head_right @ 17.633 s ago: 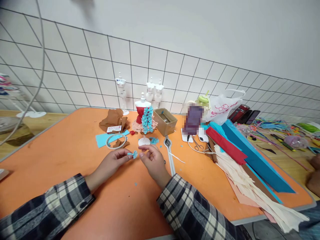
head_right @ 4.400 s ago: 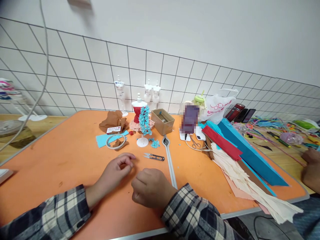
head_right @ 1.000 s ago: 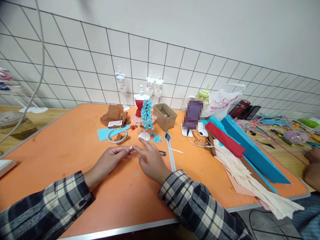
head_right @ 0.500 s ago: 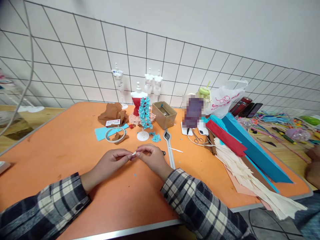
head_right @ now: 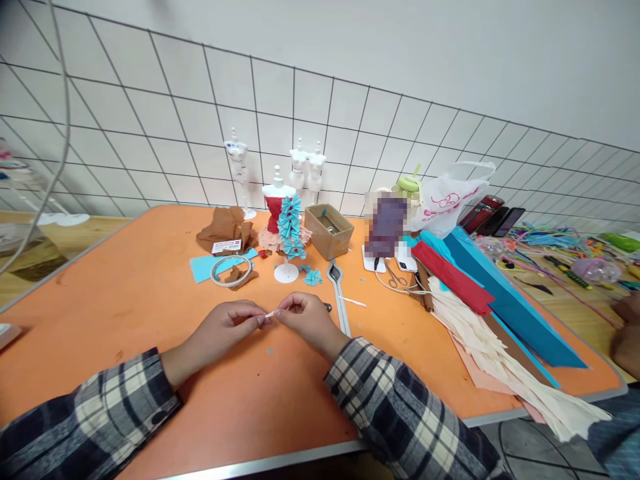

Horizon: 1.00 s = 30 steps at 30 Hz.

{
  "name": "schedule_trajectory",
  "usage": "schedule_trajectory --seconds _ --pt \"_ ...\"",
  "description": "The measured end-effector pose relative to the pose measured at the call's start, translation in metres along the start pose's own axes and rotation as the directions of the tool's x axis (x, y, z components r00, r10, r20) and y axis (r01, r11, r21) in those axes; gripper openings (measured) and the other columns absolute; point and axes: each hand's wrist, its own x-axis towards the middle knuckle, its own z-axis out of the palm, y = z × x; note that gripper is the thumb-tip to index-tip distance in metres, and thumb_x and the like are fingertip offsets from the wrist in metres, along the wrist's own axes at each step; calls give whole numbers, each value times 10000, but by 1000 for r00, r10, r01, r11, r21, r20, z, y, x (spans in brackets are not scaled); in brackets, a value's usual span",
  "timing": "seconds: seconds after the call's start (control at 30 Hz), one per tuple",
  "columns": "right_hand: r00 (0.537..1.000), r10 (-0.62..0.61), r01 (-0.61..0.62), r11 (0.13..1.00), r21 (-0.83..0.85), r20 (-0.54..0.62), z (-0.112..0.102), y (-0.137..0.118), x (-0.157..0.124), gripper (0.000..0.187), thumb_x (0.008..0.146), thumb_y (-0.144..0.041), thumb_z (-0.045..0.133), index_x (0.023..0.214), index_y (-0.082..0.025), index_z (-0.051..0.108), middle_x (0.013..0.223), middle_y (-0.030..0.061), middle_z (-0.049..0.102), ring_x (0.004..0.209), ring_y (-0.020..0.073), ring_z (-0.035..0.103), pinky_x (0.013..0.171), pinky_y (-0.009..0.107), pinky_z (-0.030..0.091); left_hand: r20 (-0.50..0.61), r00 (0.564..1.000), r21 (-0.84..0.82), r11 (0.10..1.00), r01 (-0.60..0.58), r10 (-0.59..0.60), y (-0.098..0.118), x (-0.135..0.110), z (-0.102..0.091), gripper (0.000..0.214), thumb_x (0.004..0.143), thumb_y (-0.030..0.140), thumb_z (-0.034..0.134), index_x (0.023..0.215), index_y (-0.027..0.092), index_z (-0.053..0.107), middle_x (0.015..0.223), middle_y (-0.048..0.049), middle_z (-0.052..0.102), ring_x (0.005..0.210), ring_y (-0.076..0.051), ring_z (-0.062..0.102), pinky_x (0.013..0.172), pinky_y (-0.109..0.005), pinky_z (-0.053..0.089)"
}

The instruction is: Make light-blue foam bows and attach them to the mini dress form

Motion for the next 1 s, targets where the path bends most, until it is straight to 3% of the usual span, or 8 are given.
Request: schedule_trajectory --seconds 0.07,0.13,0.23,0.33,0.47,0.67,1.0 --pt "998 -11 11 1000 3 -57 -3 3 2 138 707 -300 661 699 -184 586 691 -18 614 621 116 548 586 234 445 -32 999 -5 999 34 -34 -2 0 -1 218 771 329 592 750 194 762 775 -46 758 718 -196 669 692 -267 503" --pt "982 -61 43 994 -102 -179 -7 5 4 134 722 -309 644 714 -190 584 674 -18 588 591 119 521 557 238 425 -82 994 -34 997 64 -67 -5 0 -2 222 773 340 595 777 191 759 791 -47 762 704 -195 665 688 -275 509" --pt "904 -325 169 868 -466 -277 -10 5 4 75 743 -260 624 714 -200 591 709 4 580 613 141 512 563 263 418 -100 993 -80 996 51 -59 -8 -1 -1 245 790 378 607 813 186 758 829 -57 765 724 -201 670 688 -277 512" --pt "818 -560 316 629 -710 -132 -7 1 -1 48 765 -185 602 725 -208 593 808 34 618 778 179 568 699 303 459 -37 999 -63 998 8 -11 -7 -2 5 240 792 392 638 862 204 770 878 -60 768 785 -217 680 714 -278 512" --pt "803 -595 378 466 -800 33 4 -2 -8 59 809 -174 584 769 -213 605 816 35 636 837 190 582 752 318 463 -43 998 -8 999 -43 43 -6 -3 11 239 836 371 599 905 220 771 887 -47 767 790 -205 676 717 -265 500" --pt "807 -585 412 453 -791 85 7 -2 -10 51 845 -190 589 837 -209 635 869 36 663 852 180 594 770 313 470 -57 995 119 990 -70 78 -10 -3 8 247 868 361 561 881 231 770 861 -28 762 767 -190 672 681 -245 478" --pt "827 -551 476 587 -655 108 6 0 -9 137 873 -157 553 904 -211 675 919 41 681 888 169 618 793 310 492 -97 993 140 989 -54 68 -9 -5 5 242 849 348 566 831 208 763 787 -33 751 704 -180 659 626 -242 472"
